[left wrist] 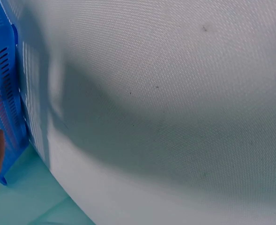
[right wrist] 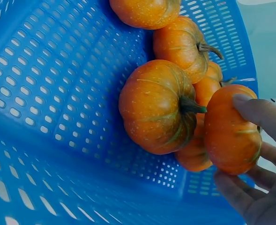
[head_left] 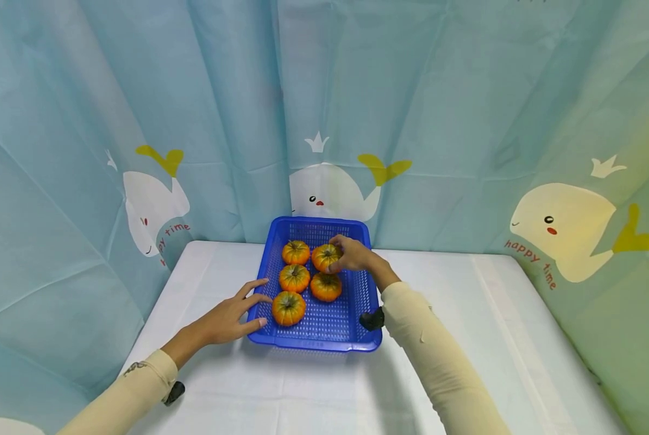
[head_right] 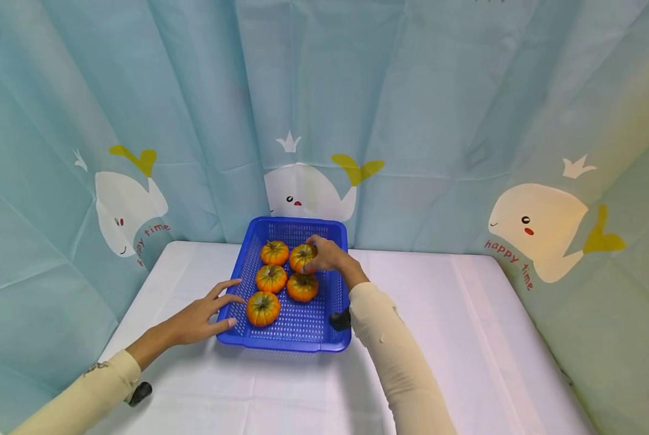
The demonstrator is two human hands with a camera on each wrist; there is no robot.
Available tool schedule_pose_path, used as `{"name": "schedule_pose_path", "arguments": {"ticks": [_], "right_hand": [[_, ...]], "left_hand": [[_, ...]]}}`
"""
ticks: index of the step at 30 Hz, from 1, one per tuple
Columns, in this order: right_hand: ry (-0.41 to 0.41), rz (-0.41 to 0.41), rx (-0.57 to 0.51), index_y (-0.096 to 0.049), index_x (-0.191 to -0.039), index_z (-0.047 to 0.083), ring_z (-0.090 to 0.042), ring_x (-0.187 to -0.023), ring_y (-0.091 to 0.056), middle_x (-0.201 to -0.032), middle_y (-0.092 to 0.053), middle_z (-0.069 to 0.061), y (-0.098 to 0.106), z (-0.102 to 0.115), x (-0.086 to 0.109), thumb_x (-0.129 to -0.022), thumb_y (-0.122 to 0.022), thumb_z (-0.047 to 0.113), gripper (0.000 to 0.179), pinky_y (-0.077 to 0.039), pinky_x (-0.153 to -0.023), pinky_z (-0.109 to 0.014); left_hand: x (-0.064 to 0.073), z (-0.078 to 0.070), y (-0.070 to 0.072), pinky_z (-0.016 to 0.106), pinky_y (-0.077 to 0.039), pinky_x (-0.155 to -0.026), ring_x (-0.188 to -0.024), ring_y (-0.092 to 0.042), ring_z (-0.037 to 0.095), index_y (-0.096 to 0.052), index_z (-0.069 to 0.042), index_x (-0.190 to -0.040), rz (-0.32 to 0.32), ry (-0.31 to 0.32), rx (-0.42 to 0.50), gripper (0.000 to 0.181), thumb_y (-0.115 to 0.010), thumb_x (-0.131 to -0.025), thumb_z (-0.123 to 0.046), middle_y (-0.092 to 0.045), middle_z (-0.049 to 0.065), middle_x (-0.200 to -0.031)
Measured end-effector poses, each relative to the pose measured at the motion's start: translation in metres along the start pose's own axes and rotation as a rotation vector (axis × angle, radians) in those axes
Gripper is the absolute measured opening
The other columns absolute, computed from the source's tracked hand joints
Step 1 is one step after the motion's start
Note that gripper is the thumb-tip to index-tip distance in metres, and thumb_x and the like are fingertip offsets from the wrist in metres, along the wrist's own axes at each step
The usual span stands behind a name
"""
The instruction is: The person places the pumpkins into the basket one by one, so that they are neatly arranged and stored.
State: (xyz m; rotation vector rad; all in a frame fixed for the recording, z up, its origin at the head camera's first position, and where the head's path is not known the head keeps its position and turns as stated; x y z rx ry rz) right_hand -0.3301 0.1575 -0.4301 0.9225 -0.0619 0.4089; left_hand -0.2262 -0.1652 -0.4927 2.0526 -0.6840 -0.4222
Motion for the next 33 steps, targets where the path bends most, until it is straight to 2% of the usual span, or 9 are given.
{"name": "schedule_pose_path", "arguments": {"ticks": [6,14,23,33], "right_hand": [[-0.022,-0.002,0.018,-0.046,-0.144,0.011,-0.035,-0.124,-0.054,-0.144,-0.050,-0.018,-0.0023,-0.0018,-0.0036,-0.084,-0.082,0.026,0.071,-0.046,-0.108,-0.054],[0.004,-0.015,0.067,-0.045,-0.144,0.010,-0.035,-0.124,-0.054,-0.144,-0.051,-0.019,-0.0038,0.0005,-0.0092,-0.085,-0.081,0.025,0.071,-0.045,-0.108,-0.052],[-0.051,0.027,0.047,-0.044,-0.144,0.011,-0.034,-0.121,-0.055,-0.138,-0.054,-0.018,-0.0064,-0.0011,-0.0062,-0.086,-0.080,0.027,0.070,-0.046,-0.107,-0.053],[-0.090,0.104,0.043,-0.044,-0.146,0.014,-0.037,-0.132,-0.048,-0.147,-0.048,-0.018,-0.0062,0.0001,-0.0028,-0.084,-0.081,0.030,0.074,-0.040,-0.111,-0.058]], "left_hand": [[0.0011,-0.0006,-0.0005,0.057,-0.052,-0.096,-0.117,-0.064,0.032,-0.055,-0.022,-0.140,-0.005,-0.008,0.004,0.045,-0.060,-0.099,-0.041,-0.019,0.001,-0.166],[0.0024,0.0000,0.0006,0.058,-0.052,-0.097,-0.122,-0.062,0.035,-0.055,-0.024,-0.140,-0.004,0.004,0.001,0.046,-0.060,-0.098,-0.044,-0.018,-0.001,-0.167],[0.0001,0.0020,-0.0005,0.059,-0.050,-0.099,-0.124,-0.060,0.035,-0.054,-0.025,-0.140,0.001,-0.009,-0.003,0.046,-0.060,-0.098,-0.044,-0.018,-0.002,-0.167],[0.0010,0.0043,0.0011,0.057,-0.051,-0.098,-0.120,-0.062,0.032,-0.055,-0.025,-0.140,0.001,-0.004,0.004,0.047,-0.059,-0.098,-0.046,-0.017,-0.003,-0.167]]}}
Point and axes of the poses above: each hand's wrist, its own x-axis away from the middle knuckle, its own y-axis out of the back of the hand, z = x × y, the point moved 2 cm from there along -x, towards the middle knuckle
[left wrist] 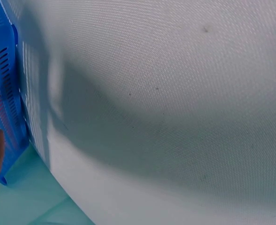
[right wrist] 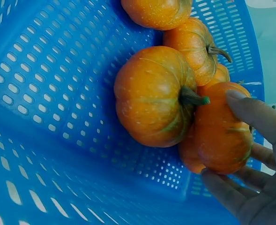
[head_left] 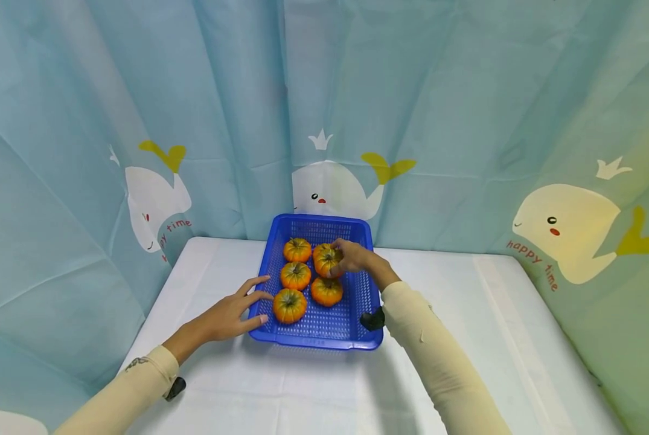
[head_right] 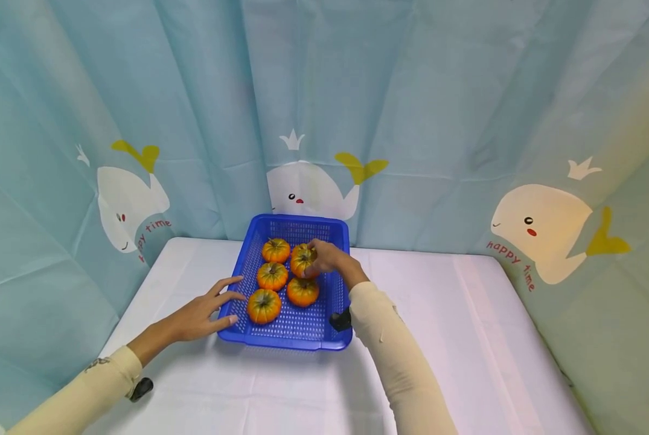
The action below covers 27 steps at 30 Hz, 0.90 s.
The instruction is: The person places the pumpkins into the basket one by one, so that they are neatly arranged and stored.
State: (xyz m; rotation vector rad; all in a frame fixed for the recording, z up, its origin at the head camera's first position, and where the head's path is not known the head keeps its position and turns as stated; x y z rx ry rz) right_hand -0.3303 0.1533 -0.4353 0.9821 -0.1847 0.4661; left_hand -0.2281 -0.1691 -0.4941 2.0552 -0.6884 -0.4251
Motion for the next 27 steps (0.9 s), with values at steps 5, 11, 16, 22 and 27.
{"name": "schedule_pose_path", "arguments": {"ticks": [5,11,16,22,27], "right_hand": [[-0.003,0.028,-0.004,-0.045,-0.146,0.014,-0.037,-0.135,-0.046,-0.149,-0.047,-0.018,-0.002,0.001,0.001,-0.085,-0.081,0.029,0.072,-0.039,-0.113,-0.058],[0.006,0.023,-0.010,-0.044,-0.148,0.012,-0.037,-0.137,-0.044,-0.152,-0.045,-0.017,-0.006,-0.002,0.004,-0.085,-0.080,0.032,0.075,-0.037,-0.114,-0.059],[0.011,0.014,-0.027,-0.043,-0.149,0.012,-0.039,-0.139,-0.042,-0.154,-0.043,-0.017,-0.009,-0.004,0.004,-0.085,-0.080,0.035,0.078,-0.035,-0.115,-0.060],[0.018,0.008,-0.037,-0.045,-0.148,0.013,-0.039,-0.137,-0.044,-0.151,-0.045,-0.018,-0.013,-0.006,0.004,-0.086,-0.079,0.032,0.074,-0.037,-0.113,-0.060],[0.007,0.016,-0.027,-0.046,-0.144,0.011,-0.039,-0.135,-0.046,-0.149,-0.047,-0.018,-0.017,-0.008,0.002,-0.086,-0.080,0.029,0.070,-0.038,-0.113,-0.059]], "left_hand": [[0.000,0.001,0.001,0.057,-0.051,-0.099,-0.122,-0.061,0.032,-0.054,-0.026,-0.140,-0.001,0.003,-0.005,0.048,-0.058,-0.098,-0.050,-0.017,-0.004,-0.167],[-0.001,0.000,0.000,0.058,-0.050,-0.099,-0.123,-0.060,0.034,-0.054,-0.026,-0.140,0.003,0.004,0.000,0.047,-0.059,-0.099,-0.046,-0.017,-0.003,-0.167],[-0.001,0.000,-0.001,0.058,-0.050,-0.099,-0.123,-0.060,0.034,-0.054,-0.026,-0.140,0.005,0.008,-0.003,0.047,-0.059,-0.099,-0.046,-0.017,-0.003,-0.167],[-0.001,-0.001,0.000,0.058,-0.050,-0.099,-0.122,-0.061,0.033,-0.054,-0.027,-0.140,0.003,0.008,-0.002,0.047,-0.057,-0.098,-0.050,-0.017,-0.003,-0.167],[-0.001,-0.003,0.000,0.058,-0.051,-0.098,-0.120,-0.062,0.033,-0.054,-0.026,-0.140,0.004,0.008,0.001,0.047,-0.058,-0.099,-0.048,-0.017,-0.002,-0.167]]}}
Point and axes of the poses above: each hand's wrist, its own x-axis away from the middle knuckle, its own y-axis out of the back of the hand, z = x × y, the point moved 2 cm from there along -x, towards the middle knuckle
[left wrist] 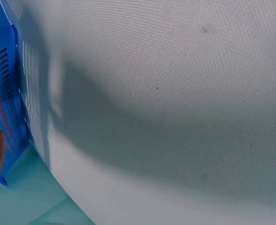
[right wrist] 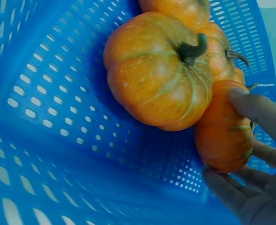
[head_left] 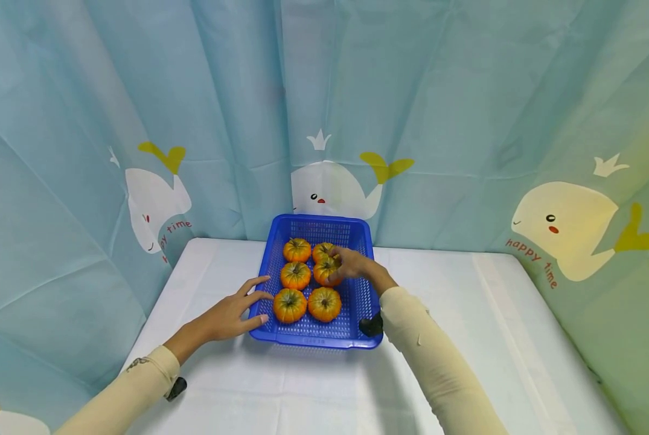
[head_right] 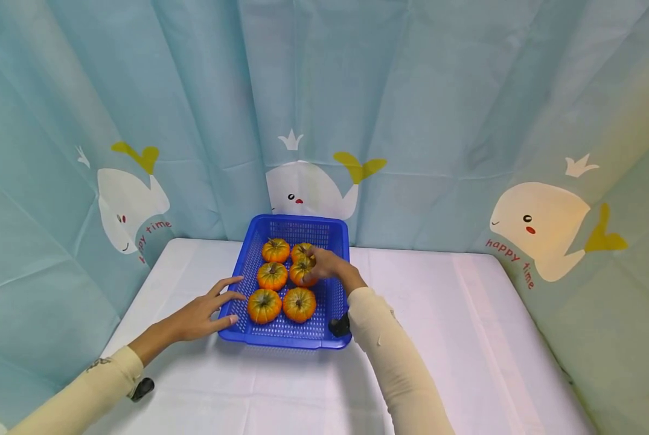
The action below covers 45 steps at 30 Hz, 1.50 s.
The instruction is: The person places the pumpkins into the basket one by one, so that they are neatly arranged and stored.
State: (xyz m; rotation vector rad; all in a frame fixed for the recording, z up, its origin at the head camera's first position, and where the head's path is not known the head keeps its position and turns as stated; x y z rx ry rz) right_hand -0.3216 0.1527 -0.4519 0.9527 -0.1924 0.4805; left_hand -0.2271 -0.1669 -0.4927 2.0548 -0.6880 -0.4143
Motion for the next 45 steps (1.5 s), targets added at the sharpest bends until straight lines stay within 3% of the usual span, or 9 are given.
{"name": "schedule_pose_path", "arguments": {"ticks": [11,25,33,45], "right_hand": [[-0.002,0.011,0.055,-0.047,-0.144,0.007,-0.038,-0.131,-0.050,-0.143,-0.051,-0.021,-0.008,0.001,-0.001,-0.087,-0.079,0.027,0.069,-0.041,-0.112,-0.053],[-0.038,0.062,0.021,-0.046,-0.145,0.006,-0.037,-0.134,-0.048,-0.147,-0.048,-0.021,-0.015,-0.005,-0.011,-0.085,-0.081,0.022,0.071,-0.041,-0.112,-0.052],[-0.043,0.094,0.010,-0.044,-0.146,0.008,-0.034,-0.126,-0.052,-0.143,-0.049,-0.021,-0.012,-0.003,-0.010,-0.085,-0.079,0.018,0.071,-0.045,-0.110,-0.049],[-0.049,0.107,0.024,-0.042,-0.148,0.009,-0.035,-0.131,-0.048,-0.148,-0.045,-0.020,-0.012,-0.005,-0.008,-0.084,-0.079,0.017,0.074,-0.040,-0.113,-0.053]], "left_hand": [[0.000,-0.001,0.000,0.059,-0.051,-0.098,-0.119,-0.063,0.032,-0.055,-0.024,-0.140,0.002,0.003,0.003,0.047,-0.060,-0.099,-0.045,-0.017,-0.003,-0.167],[0.001,0.000,-0.003,0.060,-0.050,-0.099,-0.124,-0.060,0.036,-0.054,-0.025,-0.140,0.012,0.008,-0.009,0.047,-0.059,-0.099,-0.045,-0.016,-0.003,-0.167],[0.000,0.001,-0.003,0.059,-0.050,-0.100,-0.124,-0.060,0.036,-0.054,-0.026,-0.140,0.003,0.005,-0.011,0.048,-0.058,-0.098,-0.049,-0.016,-0.004,-0.167],[0.000,0.001,-0.002,0.059,-0.050,-0.099,-0.125,-0.060,0.037,-0.054,-0.025,-0.140,-0.002,0.003,-0.015,0.049,-0.058,-0.098,-0.049,-0.017,-0.003,-0.167]]}}
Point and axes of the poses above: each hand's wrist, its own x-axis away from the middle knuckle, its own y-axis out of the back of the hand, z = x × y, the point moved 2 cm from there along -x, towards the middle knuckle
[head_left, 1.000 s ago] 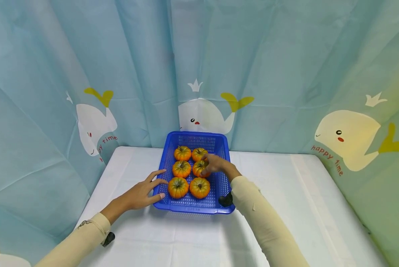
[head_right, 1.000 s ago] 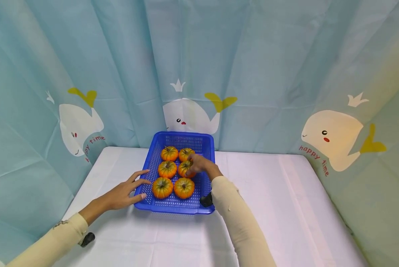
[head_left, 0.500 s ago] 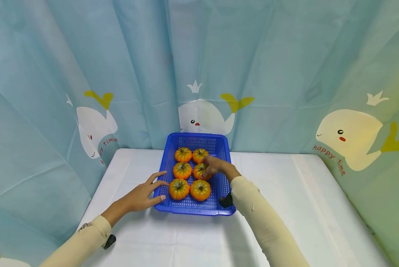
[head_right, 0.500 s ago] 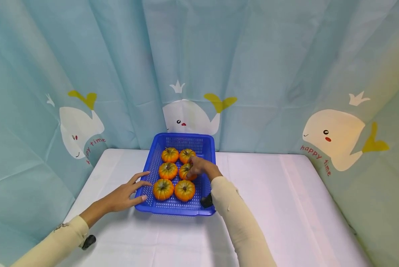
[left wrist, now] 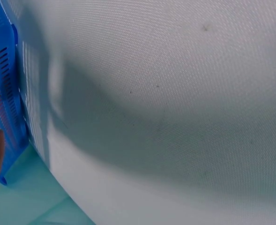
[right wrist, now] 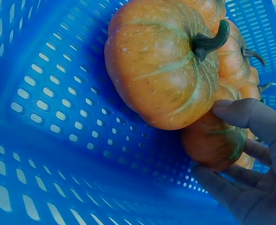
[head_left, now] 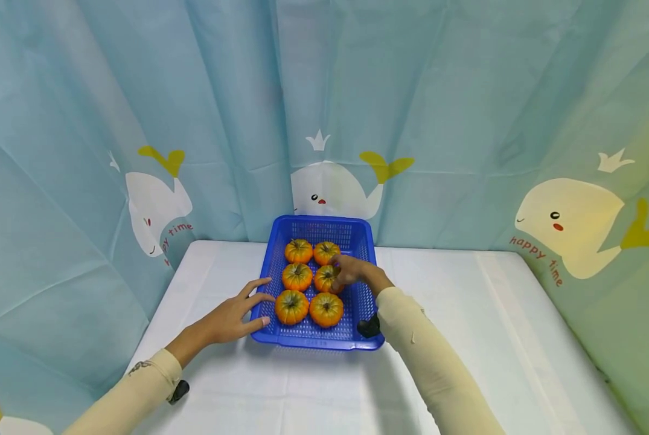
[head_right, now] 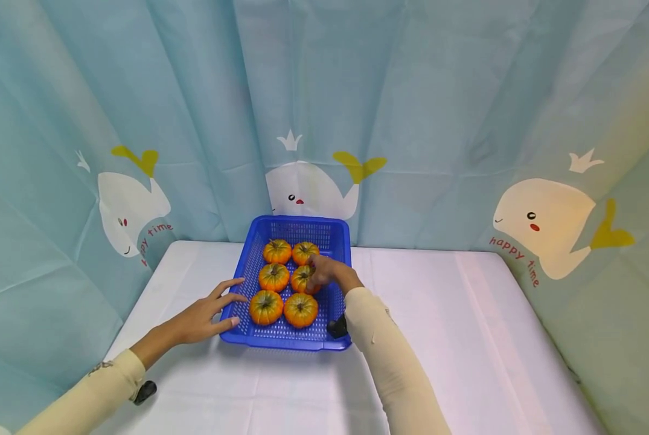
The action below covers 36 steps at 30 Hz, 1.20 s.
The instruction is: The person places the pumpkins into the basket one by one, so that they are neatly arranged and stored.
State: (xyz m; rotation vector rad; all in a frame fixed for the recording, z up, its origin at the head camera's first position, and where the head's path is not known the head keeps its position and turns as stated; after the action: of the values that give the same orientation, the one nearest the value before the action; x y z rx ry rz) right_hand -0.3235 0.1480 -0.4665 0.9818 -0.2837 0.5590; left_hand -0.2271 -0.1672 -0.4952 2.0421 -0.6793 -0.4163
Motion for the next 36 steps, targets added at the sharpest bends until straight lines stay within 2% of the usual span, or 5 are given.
{"name": "schedule_pose_path", "arguments": {"ticks": [9,16,24,28,36], "right_hand": [[-0.022,0.000,0.016,-0.042,-0.148,0.011,-0.036,-0.132,-0.046,-0.149,-0.044,-0.020,0.000,0.000,-0.001,-0.086,-0.078,0.017,0.072,-0.037,-0.115,-0.055],[0.019,0.005,0.025,-0.042,-0.148,0.007,-0.035,-0.132,-0.049,-0.147,-0.047,-0.021,0.003,0.001,0.000,-0.085,-0.080,0.017,0.074,-0.040,-0.113,-0.052],[0.020,-0.034,0.021,-0.038,-0.152,0.011,-0.038,-0.140,-0.042,-0.153,-0.043,-0.018,0.012,0.003,0.007,-0.083,-0.083,0.030,0.085,-0.036,-0.115,-0.058],[0.060,-0.063,0.003,-0.035,-0.154,0.010,-0.040,-0.141,-0.041,-0.154,-0.043,-0.020,0.021,0.005,0.016,-0.084,-0.082,0.031,0.087,-0.035,-0.114,-0.060],[0.172,-0.155,-0.031,-0.036,-0.152,0.006,-0.044,-0.133,-0.050,-0.151,-0.043,-0.025,0.039,0.007,0.039,-0.086,-0.080,0.028,0.082,-0.045,-0.107,-0.057]], "left_hand": [[0.000,-0.002,0.002,0.059,-0.050,-0.100,-0.124,-0.060,0.036,-0.055,-0.024,-0.140,-0.004,0.007,0.013,0.046,-0.061,-0.098,-0.043,-0.018,-0.005,-0.167],[0.000,-0.002,0.002,0.059,-0.050,-0.099,-0.123,-0.060,0.036,-0.054,-0.025,-0.140,0.000,0.010,0.005,0.045,-0.061,-0.098,-0.043,-0.017,-0.004,-0.167],[0.000,-0.005,0.002,0.057,-0.052,-0.096,-0.116,-0.064,0.032,-0.055,-0.023,-0.139,-0.003,-0.007,-0.008,0.045,-0.060,-0.099,-0.043,-0.018,0.000,-0.166],[0.000,-0.005,0.003,0.059,-0.052,-0.097,-0.121,-0.061,0.036,-0.055,-0.022,-0.140,0.002,-0.011,-0.012,0.046,-0.060,-0.099,-0.043,-0.018,0.001,-0.166],[0.000,-0.006,0.003,0.060,-0.050,-0.098,-0.126,-0.058,0.039,-0.053,-0.023,-0.142,0.005,-0.016,-0.035,0.050,-0.056,-0.099,-0.050,-0.017,0.000,-0.167]]}}
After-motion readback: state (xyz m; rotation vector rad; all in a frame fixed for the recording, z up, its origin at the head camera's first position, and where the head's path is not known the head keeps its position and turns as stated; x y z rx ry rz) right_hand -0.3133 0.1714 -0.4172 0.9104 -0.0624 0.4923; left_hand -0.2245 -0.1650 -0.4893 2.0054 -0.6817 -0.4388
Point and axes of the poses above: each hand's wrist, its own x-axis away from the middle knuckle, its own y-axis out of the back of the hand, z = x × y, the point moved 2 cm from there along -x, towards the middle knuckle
